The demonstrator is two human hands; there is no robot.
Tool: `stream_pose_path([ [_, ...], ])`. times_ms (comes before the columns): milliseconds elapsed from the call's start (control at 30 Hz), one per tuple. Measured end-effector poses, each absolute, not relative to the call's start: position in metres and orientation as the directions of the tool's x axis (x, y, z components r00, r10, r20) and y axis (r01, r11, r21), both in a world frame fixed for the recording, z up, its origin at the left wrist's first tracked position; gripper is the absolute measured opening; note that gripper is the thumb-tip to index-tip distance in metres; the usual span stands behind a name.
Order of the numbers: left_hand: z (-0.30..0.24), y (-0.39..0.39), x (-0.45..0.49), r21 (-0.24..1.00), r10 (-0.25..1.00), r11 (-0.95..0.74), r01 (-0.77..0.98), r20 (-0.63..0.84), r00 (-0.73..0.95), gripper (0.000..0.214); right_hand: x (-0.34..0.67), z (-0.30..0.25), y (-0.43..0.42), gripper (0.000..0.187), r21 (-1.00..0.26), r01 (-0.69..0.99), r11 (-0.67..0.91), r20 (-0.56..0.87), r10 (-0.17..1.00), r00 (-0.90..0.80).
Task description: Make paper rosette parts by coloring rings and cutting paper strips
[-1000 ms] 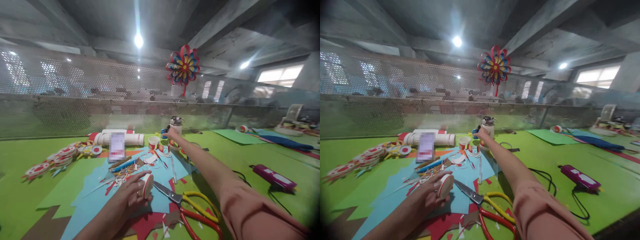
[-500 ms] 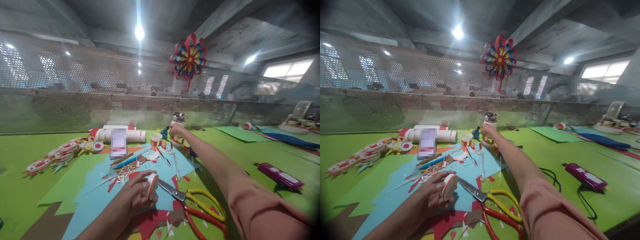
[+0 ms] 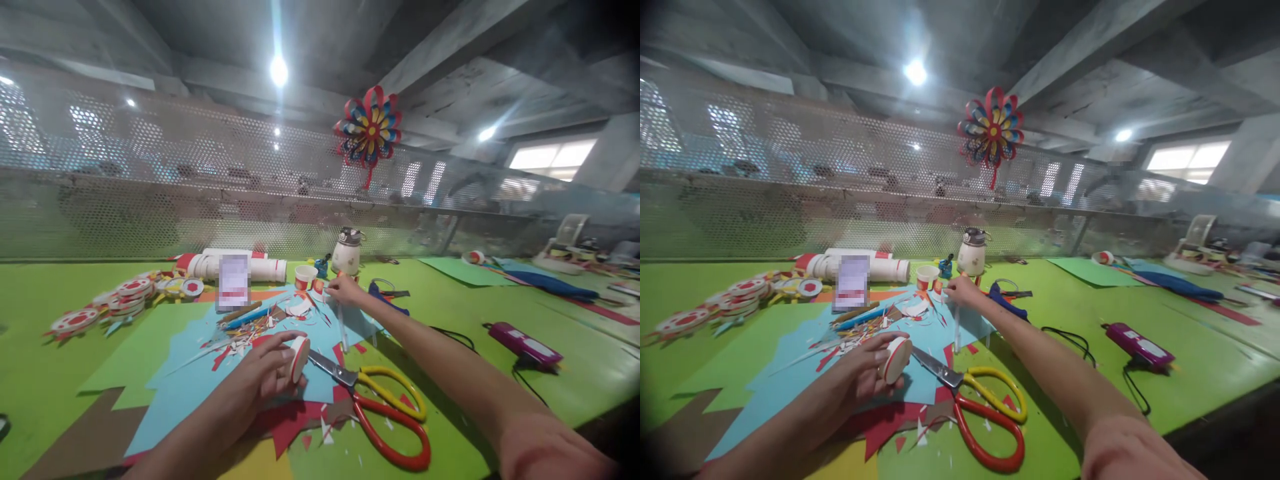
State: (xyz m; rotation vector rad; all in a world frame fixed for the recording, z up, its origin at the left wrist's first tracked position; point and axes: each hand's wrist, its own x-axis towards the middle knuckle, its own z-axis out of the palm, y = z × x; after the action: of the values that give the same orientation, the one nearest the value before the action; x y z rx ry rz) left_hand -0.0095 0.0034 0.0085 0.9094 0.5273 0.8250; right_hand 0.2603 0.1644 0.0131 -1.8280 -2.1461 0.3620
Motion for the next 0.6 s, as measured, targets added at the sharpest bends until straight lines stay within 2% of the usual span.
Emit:
stream_pose_path([
  [300,0.01,0.001,-0.008,0.864,0.8,0.33,-0.38,-0.042,0.598,0.038,0.289,0.043,0.162,0.03,-0.304,0.938,0.165,-0.016,0.984,-0.178],
  [600,0.017,-0.002,-0.008,0.851,0.803,0.367,-0.376,-0.086,0.589,0.037,0.287,0.06,0.173,0.03,-0.246,0.958,0.146,0.027,0.989,-0.144],
])
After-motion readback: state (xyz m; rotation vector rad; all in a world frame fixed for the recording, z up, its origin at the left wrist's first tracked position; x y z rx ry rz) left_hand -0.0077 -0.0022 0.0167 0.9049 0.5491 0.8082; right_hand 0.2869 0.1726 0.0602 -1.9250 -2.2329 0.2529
